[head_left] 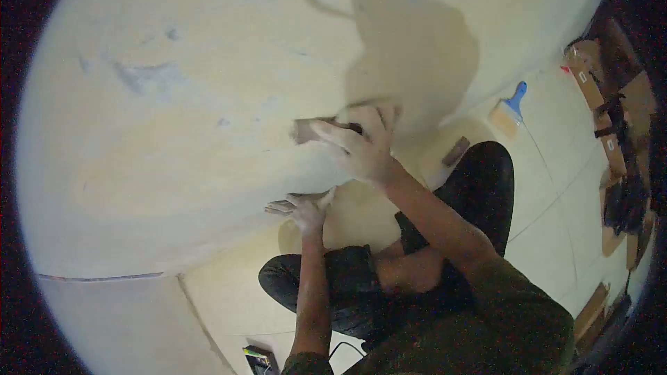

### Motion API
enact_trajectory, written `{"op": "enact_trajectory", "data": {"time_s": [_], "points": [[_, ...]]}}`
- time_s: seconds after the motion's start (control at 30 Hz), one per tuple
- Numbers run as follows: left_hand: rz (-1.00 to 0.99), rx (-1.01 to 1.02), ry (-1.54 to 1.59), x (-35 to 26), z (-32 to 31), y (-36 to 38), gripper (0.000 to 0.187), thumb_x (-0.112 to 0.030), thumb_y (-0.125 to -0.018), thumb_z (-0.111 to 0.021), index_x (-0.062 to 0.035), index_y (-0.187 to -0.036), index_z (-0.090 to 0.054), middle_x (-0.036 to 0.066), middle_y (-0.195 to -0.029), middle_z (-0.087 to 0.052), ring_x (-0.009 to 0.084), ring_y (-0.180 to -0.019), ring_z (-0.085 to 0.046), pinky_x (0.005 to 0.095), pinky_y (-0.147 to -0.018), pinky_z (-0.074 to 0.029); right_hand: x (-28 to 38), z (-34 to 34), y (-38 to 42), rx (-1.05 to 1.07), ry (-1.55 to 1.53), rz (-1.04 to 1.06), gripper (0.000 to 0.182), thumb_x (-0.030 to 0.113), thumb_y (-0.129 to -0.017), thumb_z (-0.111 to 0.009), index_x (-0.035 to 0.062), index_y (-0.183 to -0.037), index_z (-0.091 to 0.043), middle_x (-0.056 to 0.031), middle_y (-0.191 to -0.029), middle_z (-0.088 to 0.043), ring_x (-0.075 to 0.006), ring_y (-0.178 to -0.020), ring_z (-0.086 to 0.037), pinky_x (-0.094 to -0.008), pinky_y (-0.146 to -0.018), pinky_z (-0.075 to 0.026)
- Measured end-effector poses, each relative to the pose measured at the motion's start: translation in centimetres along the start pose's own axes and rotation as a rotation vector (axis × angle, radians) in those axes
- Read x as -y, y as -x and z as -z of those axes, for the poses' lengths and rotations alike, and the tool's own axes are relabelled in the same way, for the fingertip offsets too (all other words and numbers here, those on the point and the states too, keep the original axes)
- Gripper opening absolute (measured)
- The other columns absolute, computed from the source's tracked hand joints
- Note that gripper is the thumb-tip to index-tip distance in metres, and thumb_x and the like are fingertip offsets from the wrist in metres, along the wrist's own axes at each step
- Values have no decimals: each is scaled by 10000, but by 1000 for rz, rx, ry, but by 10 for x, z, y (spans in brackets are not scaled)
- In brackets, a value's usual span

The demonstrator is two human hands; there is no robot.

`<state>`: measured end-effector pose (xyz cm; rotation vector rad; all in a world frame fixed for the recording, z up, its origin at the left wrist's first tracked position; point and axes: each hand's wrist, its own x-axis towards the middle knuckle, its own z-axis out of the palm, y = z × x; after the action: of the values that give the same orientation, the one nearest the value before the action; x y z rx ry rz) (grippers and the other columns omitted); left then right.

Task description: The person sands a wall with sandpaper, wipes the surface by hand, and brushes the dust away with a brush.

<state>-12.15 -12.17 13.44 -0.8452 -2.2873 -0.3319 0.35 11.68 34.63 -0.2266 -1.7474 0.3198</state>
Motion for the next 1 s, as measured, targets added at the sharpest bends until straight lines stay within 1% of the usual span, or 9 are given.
{"op": "enact_trajectory", "data": {"time_s": [0.1, 0.27, 0.4, 0.5, 0.6, 0.7, 0.8, 0.9, 1.0], "points": [[-26, -61, 14, 1, -4, 2, 1600, -959, -552, -657, -127, -1592, 229, 387, -1569, 281, 688, -1411, 184, 880, -1038, -25, -3, -4, 5, -61, 6, -10, 385, 150, -676, -808, 312, -1024, -776, 55, -993, -615, -203, -956, -538, -420, -876, -384], [-31, 10, -64, -6, 1, -12, 1617, -980, -533, -637, -157, -1557, 307, 443, -1512, 320, 747, -1352, 211, 898, -1004, -24, -31, -10, 63, 42, -15, -107, 348, 178, -717, -781, 333, -1029, -773, 58, -986, -617, -203, -935, -539, -434, -895, -384], [109, 120, -26, -3, -3, 3, 1610, -979, -559, -618, -110, -1551, 304, 398, -1531, 339, 753, -1342, 217, 902, -1003, -45, 0, -7, -20, -86, -82, 93, 398, 78, -667, -842, 248, -1019, -770, 45, -920, -572, -171, -825, -521, -382, -832, -334], [-68, 1, -84, -1, 6, -6, 1617, -976, -558, -625, -89, -1555, 288, 394, -1542, 325, 748, -1344, 224, 907, -996, -46, -6, -8, 7, -14, -75, 10, 391, 93, -684, -852, 266, -1022, -759, 51, -927, -565, -174, -837, -516, -379, -821, -325], [-55, 137, -238, 8, -11, 7, 1612, -967, -550, -647, -98, -1571, 249, 399, -1555, 291, 755, -1346, 204, 917, -978, -50, -30, -13, 54, -13, -71, -7, 446, 120, -675, -837, 283, -1081, -748, 54, -931, -547, -179, -872, -498, -383, -822, -312], [-87, -61, -42, 15, -16, 9, 1568, -951, -566, -661, -88, -1597, 145, 418, -1565, 238, 763, -1346, 179, 928, -956, -50, -17, -17, 44, 1, -2, -38, 354, 195, -701, -832, 347, -1011, -753, 70, -953, -588, -207, -927, -538, -452, -844, -365], [28, -42, 42, 10, -16, 15, 1526, -949, -585, -649, 49, -1585, -72, 399, -1595, 183, 772, -1347, 143, 924, -964, -43, 2, -13, -12, -101, -61, 36, 357, 207, -691, -846, 356, -1002, -749, 76, -940, -576, -205, -924, -537, -448, -827, -358], [-22, 222, -238, 10, -15, 20, 1495, -946, -586, -653, 190, -1480, -271, 462, -1565, 143, 773, -1349, 138, 917, -973, -18, -15, -13, 19, -19, 7, -9, 364, 215, -704, -845, 371, -1017, -745, 79, -933, -569, -204, -927, -537, -441, -820, -352], [145, 228, -74, 5, -11, 20, 1511, -963, -583, -624, 260, -1414, -317, 471, -1557, 139, 772, -1352, 132, 910, -983, 0, -31, -3, 47, -16, 69, -40, 364, 227, -719, -829, 390, -1032, -739, 86, -928, -561, -201, -927, -527, -433, -823, -348]]}}
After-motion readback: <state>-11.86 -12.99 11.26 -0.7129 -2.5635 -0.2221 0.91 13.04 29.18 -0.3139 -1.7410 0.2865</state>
